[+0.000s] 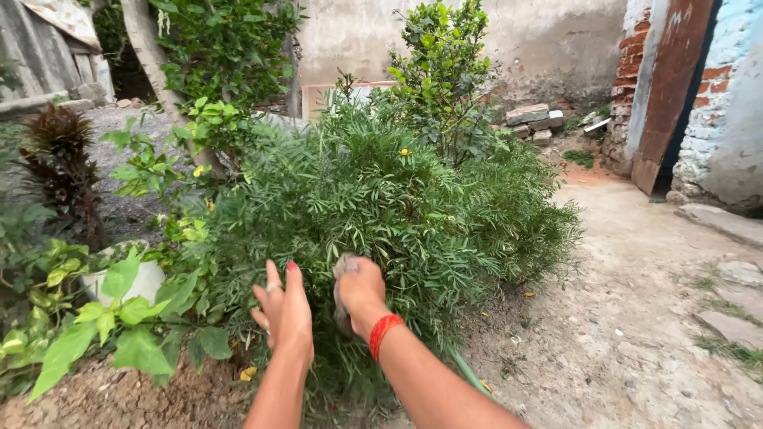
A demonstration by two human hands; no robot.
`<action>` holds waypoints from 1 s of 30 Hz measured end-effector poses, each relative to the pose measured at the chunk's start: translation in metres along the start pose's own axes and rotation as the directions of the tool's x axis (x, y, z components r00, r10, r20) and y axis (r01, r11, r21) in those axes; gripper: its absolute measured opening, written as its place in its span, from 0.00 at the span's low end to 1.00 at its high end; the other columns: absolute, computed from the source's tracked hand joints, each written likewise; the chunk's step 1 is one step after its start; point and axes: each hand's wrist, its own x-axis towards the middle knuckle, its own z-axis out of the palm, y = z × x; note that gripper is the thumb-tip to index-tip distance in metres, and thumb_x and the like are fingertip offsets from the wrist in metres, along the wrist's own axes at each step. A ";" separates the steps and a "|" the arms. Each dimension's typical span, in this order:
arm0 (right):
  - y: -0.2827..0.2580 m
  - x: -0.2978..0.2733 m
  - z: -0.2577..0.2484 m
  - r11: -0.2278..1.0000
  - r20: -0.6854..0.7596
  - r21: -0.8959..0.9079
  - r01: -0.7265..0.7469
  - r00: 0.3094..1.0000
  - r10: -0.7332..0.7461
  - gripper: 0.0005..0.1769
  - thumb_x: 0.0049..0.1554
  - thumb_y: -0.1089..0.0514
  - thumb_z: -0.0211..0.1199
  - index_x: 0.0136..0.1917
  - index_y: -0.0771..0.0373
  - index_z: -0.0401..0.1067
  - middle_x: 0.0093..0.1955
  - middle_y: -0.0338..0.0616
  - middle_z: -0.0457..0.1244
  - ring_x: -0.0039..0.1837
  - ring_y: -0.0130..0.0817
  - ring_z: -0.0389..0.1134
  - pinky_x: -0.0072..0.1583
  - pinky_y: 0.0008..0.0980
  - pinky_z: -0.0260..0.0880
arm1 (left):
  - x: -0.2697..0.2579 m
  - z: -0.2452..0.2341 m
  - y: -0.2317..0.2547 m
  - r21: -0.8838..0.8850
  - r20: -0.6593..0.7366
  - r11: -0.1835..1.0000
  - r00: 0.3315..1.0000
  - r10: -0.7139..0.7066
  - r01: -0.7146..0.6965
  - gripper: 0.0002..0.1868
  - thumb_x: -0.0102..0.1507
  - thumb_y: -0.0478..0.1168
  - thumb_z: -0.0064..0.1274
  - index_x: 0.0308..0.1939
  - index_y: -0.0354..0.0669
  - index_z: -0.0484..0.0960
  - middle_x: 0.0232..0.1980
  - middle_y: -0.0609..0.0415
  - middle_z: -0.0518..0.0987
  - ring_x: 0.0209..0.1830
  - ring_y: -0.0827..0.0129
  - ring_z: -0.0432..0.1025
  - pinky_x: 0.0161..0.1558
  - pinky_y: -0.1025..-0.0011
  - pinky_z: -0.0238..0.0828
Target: Pruning and cleaning a plant using scissors and a cloth in an outdoor garden.
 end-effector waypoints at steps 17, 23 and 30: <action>-0.034 -0.006 0.003 0.927 0.443 0.211 -0.310 0.876 0.192 0.07 0.58 0.63 0.59 0.44 0.70 0.75 0.43 0.52 0.69 0.42 0.42 0.69 0.43 0.43 0.68 | 0.019 0.011 0.002 -0.597 0.380 0.779 0.923 0.061 0.194 0.40 0.68 0.62 0.40 0.76 0.39 0.65 0.75 0.41 0.68 0.75 0.50 0.62 0.70 0.54 0.56; -0.020 0.022 0.000 0.924 0.051 0.339 0.178 0.977 -0.207 0.11 0.56 0.67 0.58 0.53 0.61 0.73 0.44 0.39 0.67 0.43 0.29 0.68 0.46 0.33 0.67 | 0.008 -0.001 0.009 -0.166 0.041 0.971 0.983 0.178 -0.169 0.36 0.70 0.61 0.41 0.78 0.51 0.61 0.81 0.53 0.58 0.81 0.57 0.50 0.72 0.53 0.44; 0.034 0.008 0.005 0.950 0.348 0.145 -0.276 0.913 0.212 0.08 0.62 0.59 0.55 0.46 0.62 0.75 0.41 0.44 0.67 0.42 0.34 0.66 0.44 0.40 0.65 | 0.033 0.033 -0.054 -0.362 0.280 0.931 0.958 0.068 0.040 0.33 0.67 0.54 0.42 0.74 0.46 0.67 0.76 0.53 0.69 0.76 0.64 0.62 0.73 0.64 0.53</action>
